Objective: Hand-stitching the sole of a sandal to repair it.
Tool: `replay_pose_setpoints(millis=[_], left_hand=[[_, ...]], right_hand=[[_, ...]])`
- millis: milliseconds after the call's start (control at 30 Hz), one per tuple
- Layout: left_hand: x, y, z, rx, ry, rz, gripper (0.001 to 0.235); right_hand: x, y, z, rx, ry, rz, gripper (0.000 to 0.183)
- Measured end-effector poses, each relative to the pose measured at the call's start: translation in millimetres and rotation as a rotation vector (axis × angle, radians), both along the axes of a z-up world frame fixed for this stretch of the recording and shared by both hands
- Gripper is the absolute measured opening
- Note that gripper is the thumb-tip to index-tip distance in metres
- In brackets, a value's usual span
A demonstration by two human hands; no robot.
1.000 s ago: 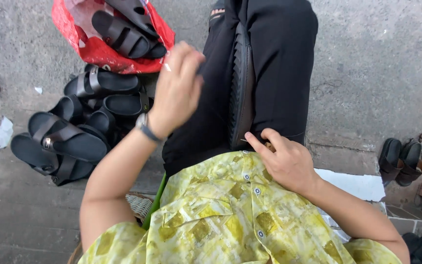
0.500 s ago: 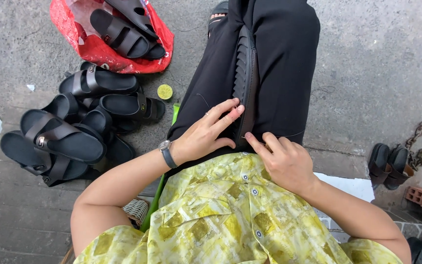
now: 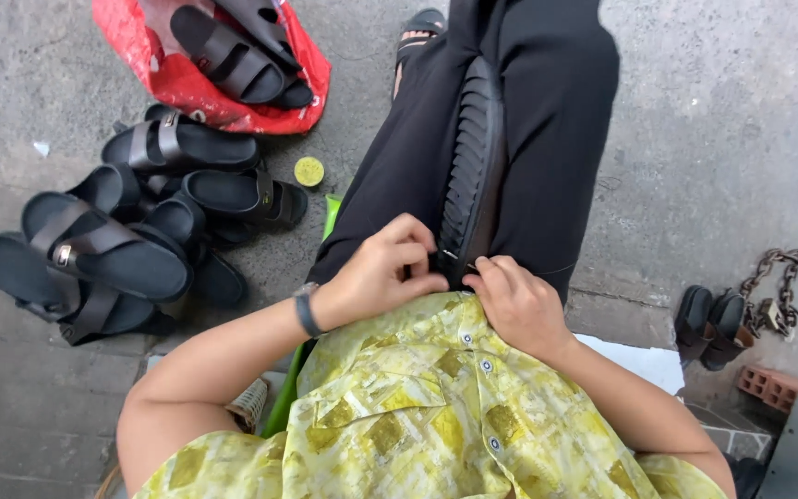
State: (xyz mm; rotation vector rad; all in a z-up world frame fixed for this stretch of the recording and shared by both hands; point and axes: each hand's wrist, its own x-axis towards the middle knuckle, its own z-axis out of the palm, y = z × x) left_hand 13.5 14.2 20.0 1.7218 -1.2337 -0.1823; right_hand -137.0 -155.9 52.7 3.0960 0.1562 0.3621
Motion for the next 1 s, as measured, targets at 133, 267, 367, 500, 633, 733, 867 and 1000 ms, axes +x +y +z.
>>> replay_pose_setpoints(millis=[133, 267, 367, 500, 633, 733, 867, 1000], left_hand=[[-1, 5, 14, -0.22, 1.092, -0.347, 0.013], [-11, -15, -50, -0.03, 0.941, -0.151, 0.028], [-17, -18, -44, 0.064, 1.008, -0.219, 0.038], [-16, -22, 2, 0.026, 0.565, -0.011, 0.041], [-24, -23, -10, -0.256, -0.2, -0.072, 0.018], [-13, -22, 2, -0.369, -0.376, -0.087, 0.014], [0, -16, 15, -0.444, -0.462, -0.19, 0.023], [1, -12, 8, -0.436, -0.482, -0.21, 0.024]], right_hand=[[6, 2, 7, 0.2, -0.002, 0.028, 0.033], [2, 0, 5, 0.183, -0.064, 0.051, 0.035], [-4, -5, 16, -0.019, 0.014, 0.059, 0.032], [-3, -14, 87, -0.231, 0.222, 0.104, 0.038], [-10, -22, 89, -0.04, 0.432, -0.022, 0.038], [-15, -28, 47, 0.072, 0.353, 0.049, 0.028], [-16, -29, 19, -0.128, 0.175, 0.085, 0.016], [-33, -62, 27, 0.449, 0.184, -0.026, 0.018]])
